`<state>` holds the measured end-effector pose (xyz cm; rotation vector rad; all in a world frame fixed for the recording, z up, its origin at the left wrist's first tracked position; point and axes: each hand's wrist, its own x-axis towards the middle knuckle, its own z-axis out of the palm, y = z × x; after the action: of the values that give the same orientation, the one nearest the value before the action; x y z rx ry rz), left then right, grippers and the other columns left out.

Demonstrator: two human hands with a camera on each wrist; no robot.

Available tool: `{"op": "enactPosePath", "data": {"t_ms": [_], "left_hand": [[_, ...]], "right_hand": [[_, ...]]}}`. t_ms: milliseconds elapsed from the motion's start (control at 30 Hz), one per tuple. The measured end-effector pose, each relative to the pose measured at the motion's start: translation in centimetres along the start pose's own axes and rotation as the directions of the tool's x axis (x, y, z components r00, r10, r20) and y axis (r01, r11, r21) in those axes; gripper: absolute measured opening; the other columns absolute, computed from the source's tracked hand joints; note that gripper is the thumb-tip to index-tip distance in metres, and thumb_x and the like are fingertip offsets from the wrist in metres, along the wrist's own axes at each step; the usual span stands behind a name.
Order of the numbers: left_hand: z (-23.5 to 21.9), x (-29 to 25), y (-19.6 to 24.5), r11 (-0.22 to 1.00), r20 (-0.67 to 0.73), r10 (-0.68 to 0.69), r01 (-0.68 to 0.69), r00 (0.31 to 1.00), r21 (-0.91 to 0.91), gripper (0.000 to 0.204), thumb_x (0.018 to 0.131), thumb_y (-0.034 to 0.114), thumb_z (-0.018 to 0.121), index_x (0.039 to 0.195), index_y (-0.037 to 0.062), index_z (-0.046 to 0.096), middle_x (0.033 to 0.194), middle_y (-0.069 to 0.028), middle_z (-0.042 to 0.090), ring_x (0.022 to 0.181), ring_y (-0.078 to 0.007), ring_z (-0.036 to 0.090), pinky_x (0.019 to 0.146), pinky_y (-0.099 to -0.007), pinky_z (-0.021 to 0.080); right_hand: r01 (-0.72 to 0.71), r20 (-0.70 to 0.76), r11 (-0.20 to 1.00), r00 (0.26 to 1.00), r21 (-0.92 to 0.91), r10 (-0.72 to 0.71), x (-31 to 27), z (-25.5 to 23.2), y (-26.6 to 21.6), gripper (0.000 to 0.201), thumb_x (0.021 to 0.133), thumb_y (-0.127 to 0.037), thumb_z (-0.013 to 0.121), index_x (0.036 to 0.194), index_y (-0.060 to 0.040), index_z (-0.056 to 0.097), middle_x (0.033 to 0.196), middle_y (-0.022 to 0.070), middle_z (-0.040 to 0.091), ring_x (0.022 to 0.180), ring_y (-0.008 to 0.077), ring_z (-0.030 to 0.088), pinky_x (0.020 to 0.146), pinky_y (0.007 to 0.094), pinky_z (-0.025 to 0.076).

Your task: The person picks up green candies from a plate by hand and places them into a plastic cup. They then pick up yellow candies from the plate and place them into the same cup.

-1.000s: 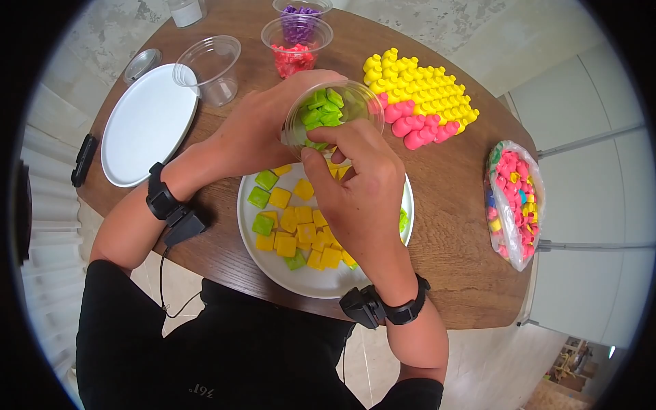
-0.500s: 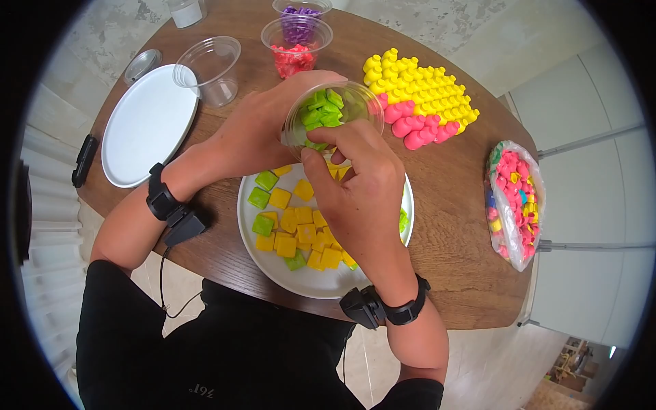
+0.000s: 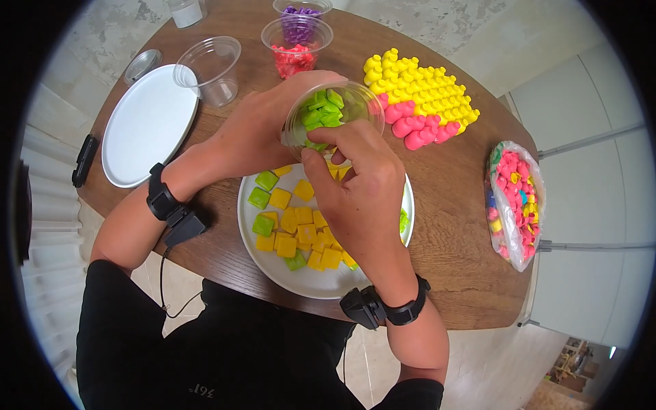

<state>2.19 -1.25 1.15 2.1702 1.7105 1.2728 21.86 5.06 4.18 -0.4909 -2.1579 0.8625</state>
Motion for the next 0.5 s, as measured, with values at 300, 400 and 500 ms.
{"op": "enactPosePath", "data": {"t_ms": [300, 400, 500], "left_hand": [[0.06, -0.01, 0.00, 1.000, -0.003, -0.001, 0.001, 1.000, 0.012, 0.091, 0.075, 0.006, 0.090, 0.156, 0.0155, 0.048, 0.153, -0.0086, 0.059, 0.136, -0.0360, 0.062, 0.109, -0.0441, 0.056], [0.04, 0.00, 0.02, 1.000, -0.003, 0.001, -0.001, 1.000, 0.012, 0.091, 0.075, 0.006, 0.090, 0.156, 0.0157, 0.049, 0.153, -0.0085, 0.059, 0.136, -0.0360, 0.062, 0.108, -0.0442, 0.056], [0.00, 0.01, 0.06, 1.000, -0.002, -0.001, 0.001, 1.000, 0.014, 0.092, 0.075, 0.006, 0.090, 0.156, 0.0159, 0.049, 0.153, -0.0085, 0.059, 0.136, -0.0361, 0.062, 0.108, -0.0442, 0.056]], "right_hand": [[0.002, 0.007, 1.000, 1.000, -0.012, -0.002, 0.03, -0.05, -0.02, 0.015, 0.085, -0.003, 0.080, 0.099, -0.0006, 0.077, 0.088, 0.0103, 0.069, 0.073, 0.0201, 0.065, 0.057, 0.0327, 0.048], [-0.003, 0.006, 1.000, 1.000, -0.008, 0.003, 0.02, -0.07, -0.06, 0.015, 0.085, -0.003, 0.080, 0.099, -0.0005, 0.077, 0.088, 0.0104, 0.069, 0.072, 0.0201, 0.065, 0.057, 0.0330, 0.048], [-0.001, 0.007, 1.000, 1.000, -0.013, 0.001, 0.00, -0.04, 0.01, 0.015, 0.085, -0.003, 0.080, 0.099, -0.0007, 0.077, 0.088, 0.0104, 0.069, 0.073, 0.0202, 0.065, 0.058, 0.0332, 0.048]]}}
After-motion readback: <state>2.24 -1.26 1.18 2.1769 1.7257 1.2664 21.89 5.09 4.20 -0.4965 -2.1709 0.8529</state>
